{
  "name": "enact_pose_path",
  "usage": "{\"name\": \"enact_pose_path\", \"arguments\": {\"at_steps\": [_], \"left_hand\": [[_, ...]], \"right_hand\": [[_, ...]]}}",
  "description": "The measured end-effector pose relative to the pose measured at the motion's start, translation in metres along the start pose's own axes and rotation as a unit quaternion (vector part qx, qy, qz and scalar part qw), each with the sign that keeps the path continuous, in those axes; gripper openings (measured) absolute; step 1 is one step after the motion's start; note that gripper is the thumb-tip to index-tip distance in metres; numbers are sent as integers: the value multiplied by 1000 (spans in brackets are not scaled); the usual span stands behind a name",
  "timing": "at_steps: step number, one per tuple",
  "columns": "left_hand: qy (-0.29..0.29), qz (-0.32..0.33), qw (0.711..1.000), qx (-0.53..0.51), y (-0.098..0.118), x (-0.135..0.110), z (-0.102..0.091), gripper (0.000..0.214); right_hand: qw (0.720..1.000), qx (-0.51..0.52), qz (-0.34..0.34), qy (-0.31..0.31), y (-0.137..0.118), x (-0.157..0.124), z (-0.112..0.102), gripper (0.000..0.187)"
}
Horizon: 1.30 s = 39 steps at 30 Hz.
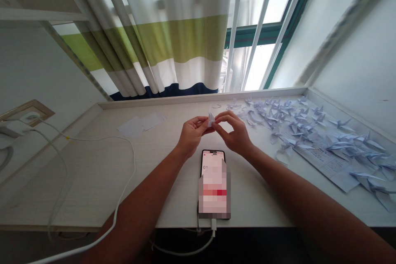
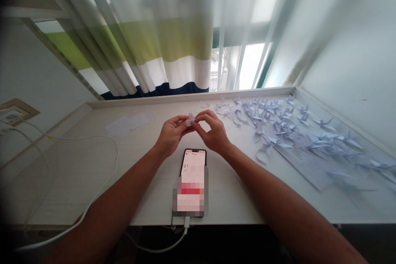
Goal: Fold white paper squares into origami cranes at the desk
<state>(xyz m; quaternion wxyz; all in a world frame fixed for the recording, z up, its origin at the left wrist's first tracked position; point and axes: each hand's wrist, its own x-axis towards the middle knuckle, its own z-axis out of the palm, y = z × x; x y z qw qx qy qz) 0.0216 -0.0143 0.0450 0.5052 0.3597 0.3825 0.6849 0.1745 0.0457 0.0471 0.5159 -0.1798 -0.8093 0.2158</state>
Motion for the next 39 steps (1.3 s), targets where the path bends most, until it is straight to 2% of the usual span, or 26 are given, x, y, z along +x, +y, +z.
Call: {"name": "enact_pose_path", "arguments": {"at_steps": [6, 13, 18, 25, 29, 34, 39], "left_hand": [[-19, -19, 1000, 2, -2, 0, 0, 36], [-55, -12, 998, 32, -1, -3, 1, 37], [-28, 4, 999, 45, -3, -3, 1, 36], [13, 40, 993, 111, -2, -4, 3, 36], [8, 60, 987, 148, -4, -4, 1, 36], [-23, 53, 988, 144, -6, -3, 0, 38], [-23, 61, 986, 156, -7, -4, 0, 36]], "right_hand": [[988, 89, 123, 38, 0, -2, 9, 12], [965, 153, 199, 80, -2, -2, 13, 14], [953, 179, 220, 103, -5, -2, 14, 16], [954, 190, 219, 75, -1, -5, 17, 20], [960, 169, 214, 65, -1, -3, 14, 22], [963, 163, 206, 67, -2, 0, 9, 20], [969, 153, 185, 52, -3, 3, 5, 19]]}}
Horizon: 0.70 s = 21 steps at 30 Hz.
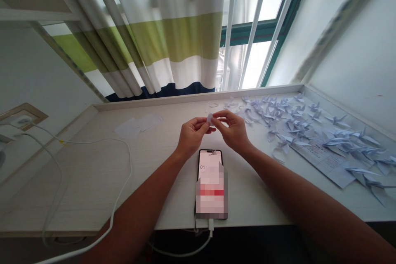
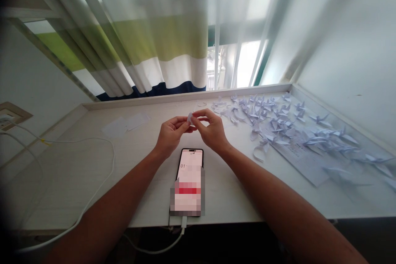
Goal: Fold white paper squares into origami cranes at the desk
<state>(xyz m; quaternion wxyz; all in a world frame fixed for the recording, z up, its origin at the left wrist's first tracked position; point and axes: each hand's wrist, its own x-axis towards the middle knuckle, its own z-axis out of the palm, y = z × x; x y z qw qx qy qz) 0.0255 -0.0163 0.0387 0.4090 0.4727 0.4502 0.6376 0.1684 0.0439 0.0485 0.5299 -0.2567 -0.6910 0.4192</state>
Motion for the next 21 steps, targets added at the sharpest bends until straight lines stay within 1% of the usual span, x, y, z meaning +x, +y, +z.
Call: {"name": "enact_pose_path", "arguments": {"at_steps": [7, 16, 21], "left_hand": [[11, 20, 1000, 19, 3, -3, 4, 35], [-2, 4, 1000, -5, 1, -4, 6, 37], [-10, -7, 999, -40, 3, -4, 5, 38]], "right_hand": [[999, -8, -18, -49, 2, 2, -4, 25], [997, -54, -52, -32, 3, 3, -7, 21], [998, -11, -44, -46, 5, 5, -8, 15]]}}
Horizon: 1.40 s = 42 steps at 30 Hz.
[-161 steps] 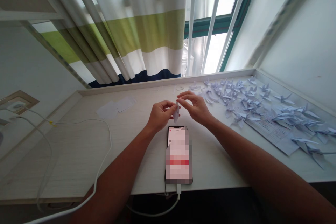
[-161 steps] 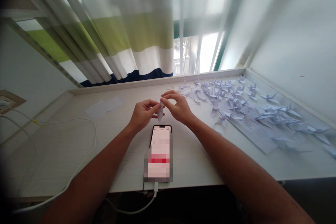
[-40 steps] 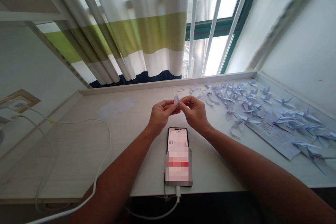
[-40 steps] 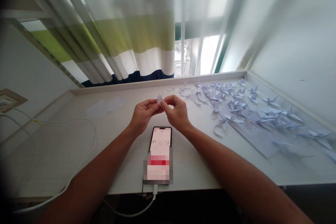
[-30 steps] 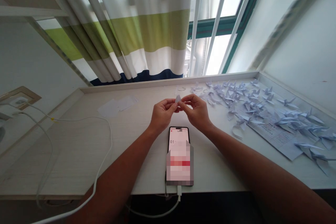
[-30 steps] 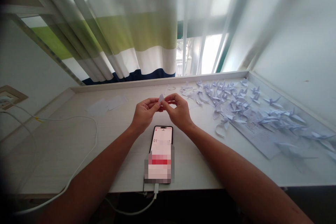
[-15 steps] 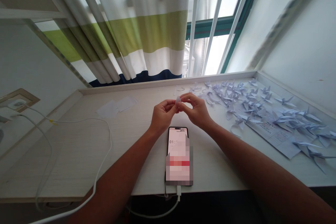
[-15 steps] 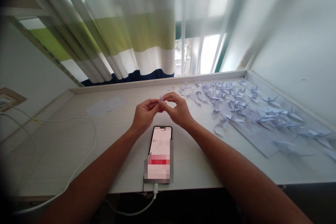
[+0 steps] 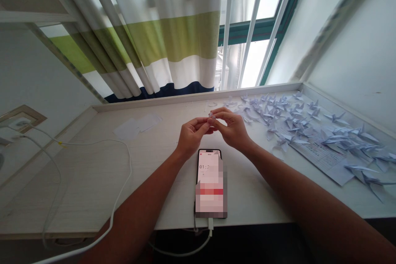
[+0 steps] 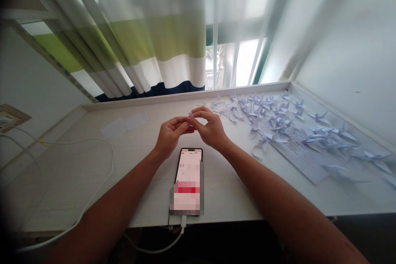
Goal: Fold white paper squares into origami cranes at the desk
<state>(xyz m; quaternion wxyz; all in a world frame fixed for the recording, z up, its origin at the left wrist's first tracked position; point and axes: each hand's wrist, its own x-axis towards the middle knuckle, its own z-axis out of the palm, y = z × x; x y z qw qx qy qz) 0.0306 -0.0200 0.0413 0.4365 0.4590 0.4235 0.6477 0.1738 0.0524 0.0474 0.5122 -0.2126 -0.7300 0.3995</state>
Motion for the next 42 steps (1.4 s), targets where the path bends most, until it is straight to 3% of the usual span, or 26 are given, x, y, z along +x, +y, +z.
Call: {"name": "enact_pose_path", "arguments": {"at_steps": [16, 25, 36, 39, 42], "left_hand": [[-36, -71, 993, -89, 8, 2, -4, 39], [-33, -91, 990, -101, 10, 4, -5, 37], [-20, -64, 997, -32, 11, 3, -5, 41], [39, -15, 999, -3, 11, 4, -5, 38], [93, 77, 990, 78, 11, 4, -6, 30]], "right_hand": [[992, 117, 45, -14, -3, 1, 2, 17], [992, 109, 51, -47, -7, 1, -1, 23], [994, 90, 46, -47, -4, 0, 0, 22], [993, 97, 54, -33, -4, 1, 1, 23], [993, 94, 64, -6, -3, 1, 3, 24]]}}
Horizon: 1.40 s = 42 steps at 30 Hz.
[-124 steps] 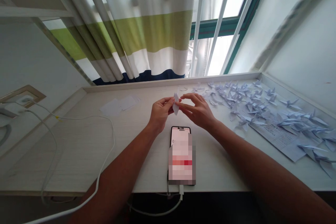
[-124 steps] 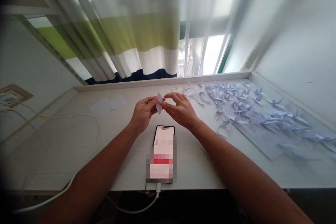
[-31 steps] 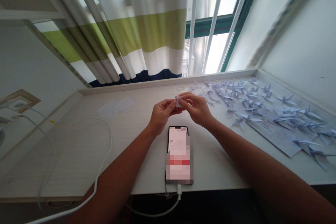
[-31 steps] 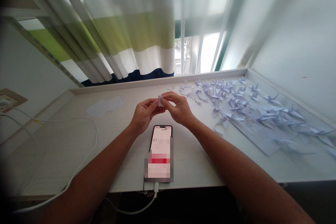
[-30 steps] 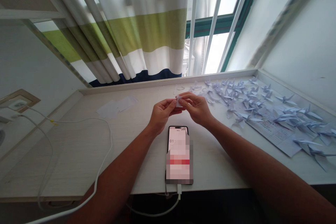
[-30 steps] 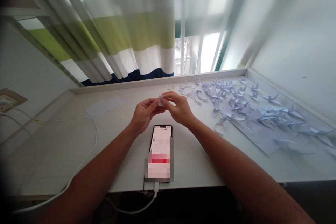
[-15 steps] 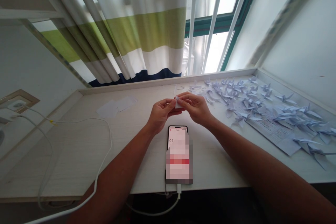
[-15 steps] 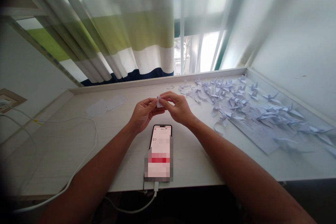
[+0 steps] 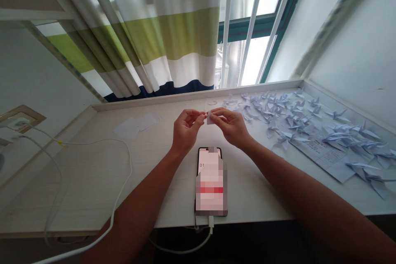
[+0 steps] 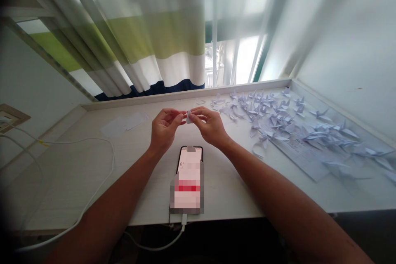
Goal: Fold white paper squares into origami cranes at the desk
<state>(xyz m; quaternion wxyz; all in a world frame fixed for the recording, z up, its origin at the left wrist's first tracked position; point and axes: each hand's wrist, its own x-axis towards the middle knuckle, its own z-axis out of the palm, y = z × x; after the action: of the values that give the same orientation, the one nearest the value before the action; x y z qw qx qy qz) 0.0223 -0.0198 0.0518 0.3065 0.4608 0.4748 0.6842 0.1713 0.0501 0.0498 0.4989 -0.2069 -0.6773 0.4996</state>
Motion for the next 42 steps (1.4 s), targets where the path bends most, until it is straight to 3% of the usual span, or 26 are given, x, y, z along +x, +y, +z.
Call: {"name": "enact_pose_path", "arguments": {"at_steps": [2, 5, 15, 22, 30, 35, 39, 42], "left_hand": [[6, 57, 995, 84, 0, 0, -2, 22], [-19, 89, 982, 167, 0, 0, -5, 16], [-41, 96, 975, 195, 1, 1, -5, 12], [-42, 124, 954, 270, 3, 0, -6, 12], [-76, 69, 963, 249, 5, 2, -8, 17], [-79, 13, 981, 176, 2, 3, -8, 25], [-65, 9, 987, 144, -6, 5, -8, 29], [-103, -35, 990, 89, -11, 4, -5, 36]], "right_hand": [[1000, -5, 5, 9, 0, 0, 0, 25], [1000, -11, 16, -13, -1, 0, 0, 29], [998, -34, 39, -44, -3, 0, -1, 34], [997, -40, 34, -64, -1, -2, 1, 38], [996, -52, 33, -60, 2, -3, 0, 37], [998, -12, 47, -41, 0, -1, -2, 33], [998, 21, 55, -12, 2, 2, -5, 30], [998, 39, 56, 6, 5, 3, -6, 27]]}}
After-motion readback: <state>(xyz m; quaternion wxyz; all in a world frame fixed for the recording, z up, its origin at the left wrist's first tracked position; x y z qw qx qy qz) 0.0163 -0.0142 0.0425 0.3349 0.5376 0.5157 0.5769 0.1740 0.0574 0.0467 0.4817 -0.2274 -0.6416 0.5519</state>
